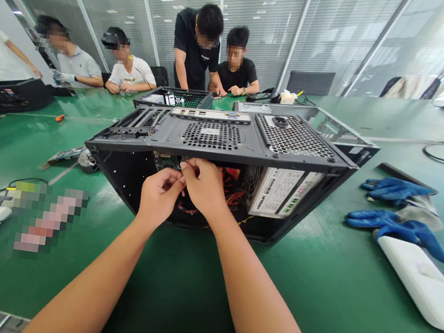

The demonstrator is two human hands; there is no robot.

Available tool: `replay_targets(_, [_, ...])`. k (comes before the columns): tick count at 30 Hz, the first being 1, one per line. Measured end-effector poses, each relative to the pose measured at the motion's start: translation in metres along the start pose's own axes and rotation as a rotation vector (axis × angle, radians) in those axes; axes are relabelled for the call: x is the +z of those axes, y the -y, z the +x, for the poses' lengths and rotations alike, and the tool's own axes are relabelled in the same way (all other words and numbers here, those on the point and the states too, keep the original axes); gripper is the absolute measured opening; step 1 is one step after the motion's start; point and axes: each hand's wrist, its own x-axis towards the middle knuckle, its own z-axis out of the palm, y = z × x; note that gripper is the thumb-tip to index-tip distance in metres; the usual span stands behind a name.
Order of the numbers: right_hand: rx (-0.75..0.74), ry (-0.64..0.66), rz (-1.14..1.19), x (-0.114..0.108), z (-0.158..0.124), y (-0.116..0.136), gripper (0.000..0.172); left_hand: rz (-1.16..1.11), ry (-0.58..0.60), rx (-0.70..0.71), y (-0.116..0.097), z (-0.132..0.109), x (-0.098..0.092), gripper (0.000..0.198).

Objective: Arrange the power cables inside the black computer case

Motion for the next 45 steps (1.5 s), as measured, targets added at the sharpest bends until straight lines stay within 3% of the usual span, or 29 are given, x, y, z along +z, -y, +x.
replay_targets(19, [0.027, 0.014, -0.019, 0.001, 0.002, 0.003, 0.025, -0.038, -0.067, 0.017, 0.007, -0.001, 0.005, 0.012])
replay_targets(45, [0.035, 0.051, -0.023, -0.004, 0.001, 0.002, 0.03, 0.019, 0.013, 0.068, 0.009, 0.001, 0.005, 0.014])
